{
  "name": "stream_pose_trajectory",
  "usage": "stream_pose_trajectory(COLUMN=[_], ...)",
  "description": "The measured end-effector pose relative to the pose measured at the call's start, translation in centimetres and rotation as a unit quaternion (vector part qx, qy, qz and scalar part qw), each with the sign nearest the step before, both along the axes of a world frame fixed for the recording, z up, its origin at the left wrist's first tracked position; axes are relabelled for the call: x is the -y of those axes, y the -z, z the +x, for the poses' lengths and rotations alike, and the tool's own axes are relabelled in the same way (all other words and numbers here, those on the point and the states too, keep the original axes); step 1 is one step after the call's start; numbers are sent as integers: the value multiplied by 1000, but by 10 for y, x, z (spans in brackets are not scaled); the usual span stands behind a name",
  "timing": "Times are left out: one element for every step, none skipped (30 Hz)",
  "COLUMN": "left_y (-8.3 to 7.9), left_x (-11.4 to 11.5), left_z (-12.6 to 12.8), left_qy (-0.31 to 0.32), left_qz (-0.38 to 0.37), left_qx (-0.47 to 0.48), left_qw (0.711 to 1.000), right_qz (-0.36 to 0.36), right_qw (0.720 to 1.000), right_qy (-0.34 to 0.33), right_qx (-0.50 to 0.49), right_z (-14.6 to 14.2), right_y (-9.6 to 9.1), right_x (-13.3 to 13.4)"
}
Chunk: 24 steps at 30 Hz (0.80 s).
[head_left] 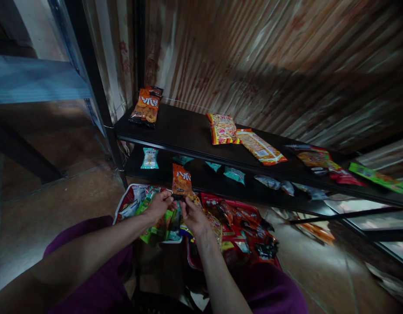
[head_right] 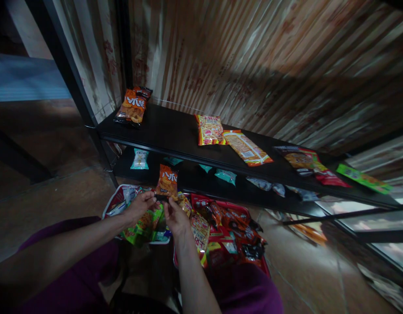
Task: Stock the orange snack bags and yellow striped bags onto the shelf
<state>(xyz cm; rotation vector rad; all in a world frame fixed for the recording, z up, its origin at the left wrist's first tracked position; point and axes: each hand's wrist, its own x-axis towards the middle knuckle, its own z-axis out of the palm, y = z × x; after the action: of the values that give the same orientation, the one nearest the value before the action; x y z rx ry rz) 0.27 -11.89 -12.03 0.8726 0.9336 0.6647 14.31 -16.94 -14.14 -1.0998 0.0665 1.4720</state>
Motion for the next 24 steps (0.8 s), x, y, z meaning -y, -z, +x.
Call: stream_pose_trajectory(left_y=[0, 0, 0, 0, -1, -1, -1, -1, -1, -1, 0, 0, 1, 0, -1, -2, -4, -7, -10, -12, -14, -16, -16, -15], left_x=[1, 1, 2, 3, 3, 4, 4, 5, 6, 6, 7, 7, 8, 7, 6, 4, 1, -3, -9, -16, -24, -32, -41, -48], left_z=[1, 1, 2, 2, 3, 3, 3, 4, 4, 4, 4, 4, 4, 3, 2, 0, -2, -4, -6, -9, -11, -13, -15, -17], left_qy=[-5, -9, -13, -16, -17, -19, -19, -18, -17, -17, -15, -13, -10, -4, 3, 5, -1, -16, -37, -64, -85, -98, -105, -113], left_qz=[7, 16, 26, 35, 43, 48, 52, 56, 61, 67, 71, 74, 73, 71, 65, 56, 43, 23, -1, -30, -60, -81, -97, -104], left_qx=[-4, -5, -5, -4, -3, -3, -4, -8, -13, -19, -25, -29, -32, -35, -37, -38, -35, -25, -10, 11, 32, 51, 59, 61], left_qw=[1000, 1000, 1000, 999, 999, 999, 998, 998, 998, 997, 997, 997, 997, 997, 997, 998, 998, 999, 999, 997, 994, 991, 988, 986], right_qz=[-22, -46, -63, -67, -68, -65, -61, -57, -54, -53, -55, -58, -61, -62, -60, -56, -50, -44, -41, -39, -40, -41, -44, -46], right_qw=[999, 996, 991, 988, 987, 986, 987, 988, 990, 992, 993, 995, 996, 996, 995, 994, 993, 992, 992, 992, 993, 993, 994, 994], right_qy=[27, 59, 87, 103, 115, 121, 119, 109, 90, 69, 50, 39, 42, 56, 75, 90, 98, 99, 93, 83, 73, 63, 53, 43], right_qx=[-28, -57, -79, -89, -93, -94, -94, -95, -96, -94, -87, -74, -53, -27, 0, 25, 46, 63, 75, 83, 88, 90, 89, 88], right_z=[-2, -4, -6, -8, -10, -13, -16, -19, -23, -25, -28, -29, -30, -30, -30, -30, -29, -29, -29, -30, -32, -34, -36, -38], right_y=[-2, -4, -6, -8, -11, -13, -15, -18, -20, -23, -25, -28, -29, -30, -31, -31, -32, -32, -31, -31, -31, -31, -30, -29], right_x=[-1, -2, -2, -3, -3, -3, -2, -1, -1, 0, 0, 0, 0, -1, -1, -1, -1, 0, 2, 4, 6, 9, 12, 15])
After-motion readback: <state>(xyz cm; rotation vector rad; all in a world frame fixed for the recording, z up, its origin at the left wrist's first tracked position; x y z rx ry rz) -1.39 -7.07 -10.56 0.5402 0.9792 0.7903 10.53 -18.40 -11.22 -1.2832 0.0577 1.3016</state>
